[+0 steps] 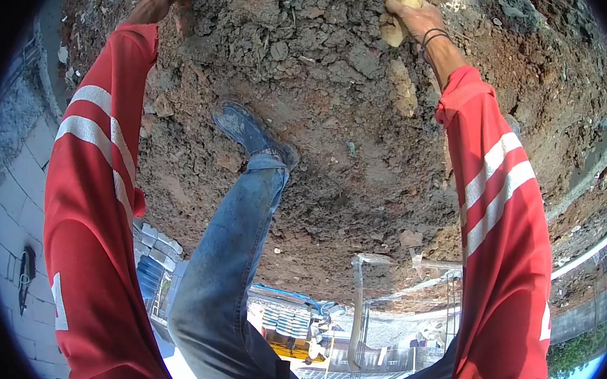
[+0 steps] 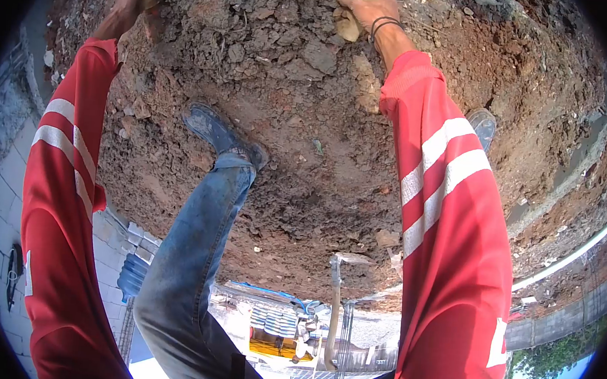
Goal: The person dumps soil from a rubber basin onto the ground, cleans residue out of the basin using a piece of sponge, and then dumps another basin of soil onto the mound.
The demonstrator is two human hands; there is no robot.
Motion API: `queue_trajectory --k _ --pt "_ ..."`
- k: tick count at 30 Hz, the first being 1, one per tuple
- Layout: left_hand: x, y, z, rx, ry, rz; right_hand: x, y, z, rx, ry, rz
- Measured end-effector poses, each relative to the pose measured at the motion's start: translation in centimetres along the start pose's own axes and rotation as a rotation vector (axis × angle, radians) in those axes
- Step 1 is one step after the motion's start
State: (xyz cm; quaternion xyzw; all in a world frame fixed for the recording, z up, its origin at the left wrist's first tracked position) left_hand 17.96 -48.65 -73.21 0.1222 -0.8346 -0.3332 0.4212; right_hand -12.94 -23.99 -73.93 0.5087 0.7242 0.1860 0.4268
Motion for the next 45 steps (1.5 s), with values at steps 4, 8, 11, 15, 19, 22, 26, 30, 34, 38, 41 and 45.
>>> queue_trajectory --k 4,8,11,15,19,22,26,30,34,38,41,45 --pt "1.6 1.2 1.6 0.08 -0.095 0.028 4.8 -3.1 -0.6 -0.593 -0.449 -0.132" --pt "3.6 2.1 2.7 0.08 -0.265 0.033 3.5 -2.7 -0.7 -0.133 -0.1 -0.125" --pt "5.2 3.2 4.5 0.033 -0.436 0.01 4.7 -1.0 -1.4 -0.13 -0.145 -0.066" --pt "9.9 10.0 9.8 -0.084 -0.798 0.169 10.0 8.5 -5.6 -0.042 -0.295 0.125" --pt "11.8 17.6 17.8 -0.256 -0.812 0.305 20.0 19.3 -6.6 0.125 -0.7 0.38" --pt "12.7 24.5 24.8 -0.445 -0.851 0.291 25.7 27.5 -6.0 0.244 -1.018 0.58" --pt "9.6 32.1 34.3 -0.559 -0.876 0.498 29.9 34.6 -2.1 0.27 -1.3 1.087" --pt "5.3 37.6 40.4 -0.352 -0.92 0.646 36.4 37.0 5.6 0.074 -1.777 1.195" --pt "3.8 35.6 39.4 -0.195 -0.788 0.764 36.8 38.3 4.8 -0.426 -1.254 1.132" --pt "5.8 33.1 38.4 -0.333 -0.789 0.733 34.8 33.1 -1.5 -0.66 -0.564 0.952" --pt "5.8 33.2 38.1 -0.2 -0.665 0.78 18.5 25.9 -14.4 -0.3 -0.438 0.426" --pt "6.2 32.5 36.9 -0.326 -0.522 0.708 9.5 14.2 -20.4 0.091 0.007 -0.215"
Point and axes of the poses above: each hand's wrist, its own y-axis away from the middle knuckle, its own z-axis out of the palm, x = y × z, the point moved 4 cm from there along -y, towards the middle knuckle, and after that the axes turned 6 degrees about -y, right-handed, at the moved point
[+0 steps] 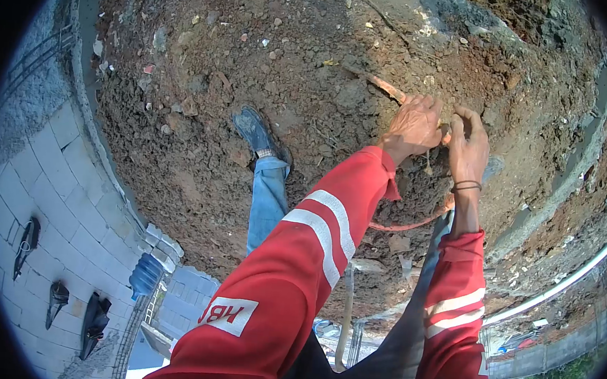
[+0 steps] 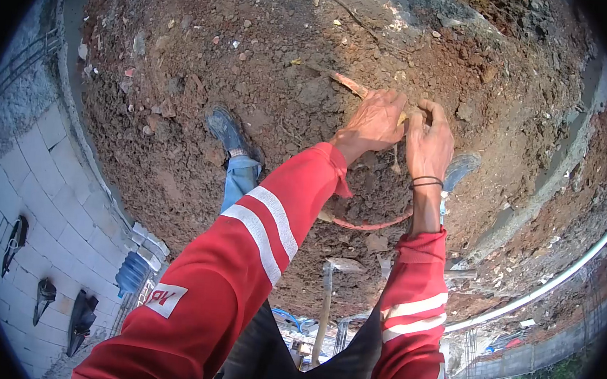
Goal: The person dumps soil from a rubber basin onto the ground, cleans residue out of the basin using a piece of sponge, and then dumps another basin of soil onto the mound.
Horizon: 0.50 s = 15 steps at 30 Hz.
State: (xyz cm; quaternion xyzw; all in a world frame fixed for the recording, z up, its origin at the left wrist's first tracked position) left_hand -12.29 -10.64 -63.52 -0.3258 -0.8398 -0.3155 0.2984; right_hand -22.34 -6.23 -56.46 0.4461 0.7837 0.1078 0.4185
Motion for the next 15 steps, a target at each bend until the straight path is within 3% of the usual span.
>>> queue_trajectory --k 2,4,6,7,10,11,15 --pt "-0.9 -0.2 -0.7 -0.056 0.079 0.006 2.6 -5.4 2.4 -0.024 0.04 -0.083" --pt "-2.1 0.3 -1.6 -0.113 0.153 0.012 6.4 -7.9 6.8 -0.353 -0.099 -0.03" --pt "-3.6 1.5 -4.0 0.159 0.103 0.028 5.3 -6.9 7.7 -0.447 0.003 -0.04" --pt "-4.4 2.2 -5.6 0.268 0.006 -0.069 5.0 -6.3 8.1 -0.534 0.101 -0.05" --pt "-8.1 4.6 -8.5 0.411 -0.15 -0.277 5.7 -5.7 8.2 -0.583 0.263 0.144" --pt "-9.2 5.2 -8.7 0.451 -0.219 -0.385 4.8 -4.9 7.7 -0.354 0.119 -0.17" --pt "-9.9 7.2 -5.2 0.252 -0.005 -0.466 5.4 -5.5 8.9 -0.469 0.331 -0.139"
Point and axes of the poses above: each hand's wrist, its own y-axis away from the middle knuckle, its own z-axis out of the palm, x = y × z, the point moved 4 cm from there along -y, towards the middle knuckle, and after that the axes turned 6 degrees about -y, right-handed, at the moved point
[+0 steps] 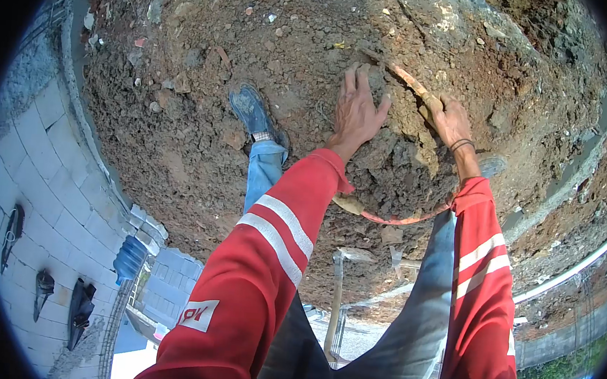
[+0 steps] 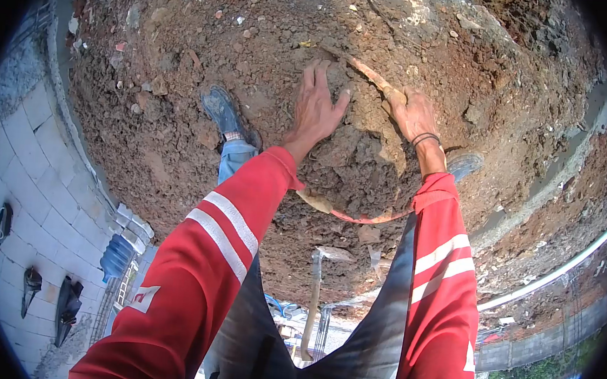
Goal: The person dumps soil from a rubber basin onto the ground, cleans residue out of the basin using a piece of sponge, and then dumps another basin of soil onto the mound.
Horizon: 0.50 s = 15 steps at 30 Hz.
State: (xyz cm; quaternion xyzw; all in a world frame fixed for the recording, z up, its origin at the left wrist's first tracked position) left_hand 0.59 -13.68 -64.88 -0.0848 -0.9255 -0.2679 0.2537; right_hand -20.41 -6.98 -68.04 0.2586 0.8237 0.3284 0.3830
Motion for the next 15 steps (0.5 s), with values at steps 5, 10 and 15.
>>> queue_trajectory --k 5,10,15 --pt "3.7 4.6 1.6 -0.044 -0.121 0.07 -2.9 0.5 -0.8 -0.205 0.1 0.029" --pt "4.8 3.0 1.9 -0.123 -0.157 0.085 -1.5 -1.3 0.2 -0.153 0.21 -0.103" --pt "3.9 5.1 -0.4 -0.052 -0.064 0.021 0.4 -3.1 1.2 -0.18 0.336 0.03"
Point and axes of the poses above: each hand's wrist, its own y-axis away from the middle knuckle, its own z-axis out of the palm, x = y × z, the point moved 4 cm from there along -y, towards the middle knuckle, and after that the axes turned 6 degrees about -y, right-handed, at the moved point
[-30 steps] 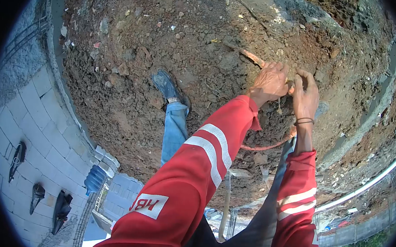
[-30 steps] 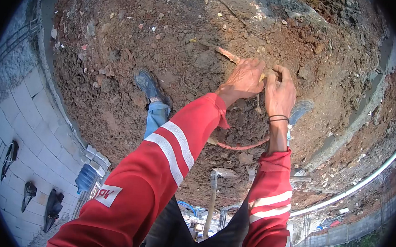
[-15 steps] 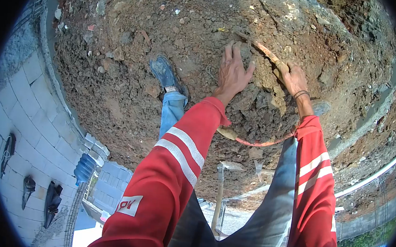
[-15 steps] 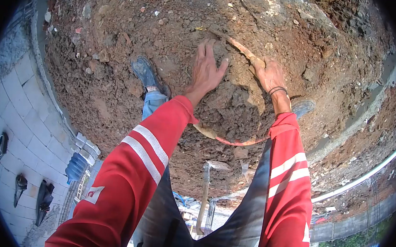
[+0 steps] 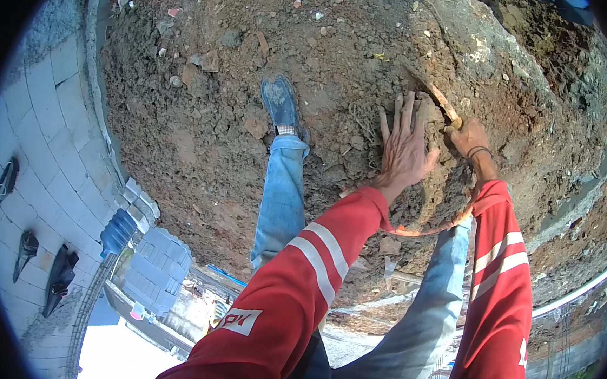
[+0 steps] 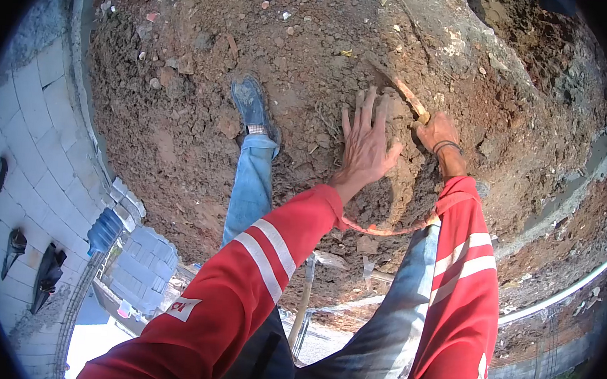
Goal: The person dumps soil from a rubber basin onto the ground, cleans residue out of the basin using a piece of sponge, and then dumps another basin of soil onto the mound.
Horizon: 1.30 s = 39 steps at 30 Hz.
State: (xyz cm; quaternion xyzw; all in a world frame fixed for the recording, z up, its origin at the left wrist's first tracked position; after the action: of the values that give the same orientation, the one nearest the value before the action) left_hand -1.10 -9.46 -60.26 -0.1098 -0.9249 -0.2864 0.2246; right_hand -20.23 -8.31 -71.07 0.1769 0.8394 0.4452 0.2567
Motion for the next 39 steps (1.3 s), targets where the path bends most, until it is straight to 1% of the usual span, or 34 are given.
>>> queue_trajectory --k 1,2,4,5,6,7,8,10,12,13,14,16,17,18,20,21,22,24,25,27,28,30,31,32,33,34,36,37,39 --pt "-1.2 1.8 -1.2 0.116 0.023 -0.105 -0.6 0.5 -0.4 0.044 -0.031 -0.001" --pt "-2.3 3.8 -2.3 0.229 0.048 -0.21 -1.1 0.9 -0.6 0.033 -0.027 -0.004" --pt "-6.7 10.4 -0.7 0.226 0.301 -0.716 -2.9 2.6 -2.0 0.142 -0.042 0.034" --pt "-9.3 14.5 1.6 0.313 0.333 -0.931 -1.1 1.4 -0.6 0.156 -0.007 0.066" --pt "-11.6 18.3 4.0 0.403 0.365 -1.143 -1.0 1.2 -0.3 0.151 -0.002 0.069" --pt "-12.7 20.3 5.3 0.398 0.368 -1.147 -1.0 1.1 -0.3 0.164 0.011 0.088" --pt "-13.7 22.8 7.4 0.345 0.7 -1.435 -1.0 1.2 -0.2 0.178 0.024 0.107" --pt "-15.5 25.4 11.4 0.271 1.053 -1.71 -0.8 1.0 -0.2 0.193 0.026 0.111" --pt "-16.5 25.5 15.5 0.2 1.617 -1.595 -0.1 0.8 -0.2 0.167 -0.009 0.137" --pt "-16.7 24.4 16.5 0.275 1.799 -1.543 -1.0 1.2 -1.0 0.113 -0.026 0.117" --pt "-16.7 23.9 17.6 0.267 1.81 -1.55 -1.8 1.7 -2.0 0.113 -0.013 0.123" --pt "-16.5 22.9 18.7 0.325 1.742 -1.589 -3.8 3.0 -3.4 0.04 -0.044 0.163" --pt "-16.4 22.6 18.9 0.377 1.758 -1.603 -3.5 2.9 -3.3 0.05 -0.032 0.129" --pt "-16.3 23.1 18.7 0.379 1.76 -1.607 -3.0 2.5 -2.5 0.046 -0.029 0.128" --pt "-16.1 22.6 17.7 0.301 1.949 -1.432 -1.6 1.6 -1.7 0.125 -0.03 0.151" --pt "-16.1 22.7 18.0 0.287 1.937 -1.463 -2.0 2.0 -2.1 -0.016 -0.092 0.197" --pt "-16.1 22.9 18.0 0.286 1.935 -1.458 -2.0 2.3 -1.8 -0.012 -0.096 0.196" --pt "-15.9 23.0 17.9 0.308 1.913 -1.491 -2.4 2.9 -1.7 0.133 -0.041 0.13" --pt "-15.6 22.7 17.8 0.303 1.917 -1.481 -3.0 3.7 -2.0 0.088 -0.071 0.156" --pt "-14.5 22.8 17.2 0.374 1.827 -1.46 -2.0 4.0 -1.0 0.107 -0.041 0.157" --pt "-13.7 22.9 16.7 0.364 1.826 -1.465 -2.0 4.6 -0.8 0.104 -0.054 0.149" --pt "-13.3 22.7 16.2 0.427 1.951 -1.506 -1.6 4.7 0.1 0.132 -0.086 0.136" --pt "-13.9 22.9 16.6 0.425 1.947 -1.497 -1.6 5.0 0.4 0.139 -0.057 0.129" --pt "-14.4 22.9 16.8 0.363 1.962 -1.462 -1.6 5.3 0.7 0.146 -0.026 0.121" --pt "-14.7 23.0 17.5 0.3 1.976 -1.431 -1.2 5.5 1.2 0.152 -0.078 0.143" --pt "-14.2 22.6 17.0 0.3 1.973 -1.429 -2.0 6.3 0.7 0.153 -0.081 0.143" --pt "-13.5 22.1 16.3 0.371 1.83 -1.461 -3.3 7.9 -0.1 0.187 -0.132 0.19" --pt "-13.1 21.8 16.0 0.371 1.82 -1.459 -2.2 7.7 0.9 0.232 -0.077 0.211" --pt "-12.3 21.6 15.5 0.453 1.788 -1.501 -1.9 8.5 1.1 0.223 -0.118 0.178"
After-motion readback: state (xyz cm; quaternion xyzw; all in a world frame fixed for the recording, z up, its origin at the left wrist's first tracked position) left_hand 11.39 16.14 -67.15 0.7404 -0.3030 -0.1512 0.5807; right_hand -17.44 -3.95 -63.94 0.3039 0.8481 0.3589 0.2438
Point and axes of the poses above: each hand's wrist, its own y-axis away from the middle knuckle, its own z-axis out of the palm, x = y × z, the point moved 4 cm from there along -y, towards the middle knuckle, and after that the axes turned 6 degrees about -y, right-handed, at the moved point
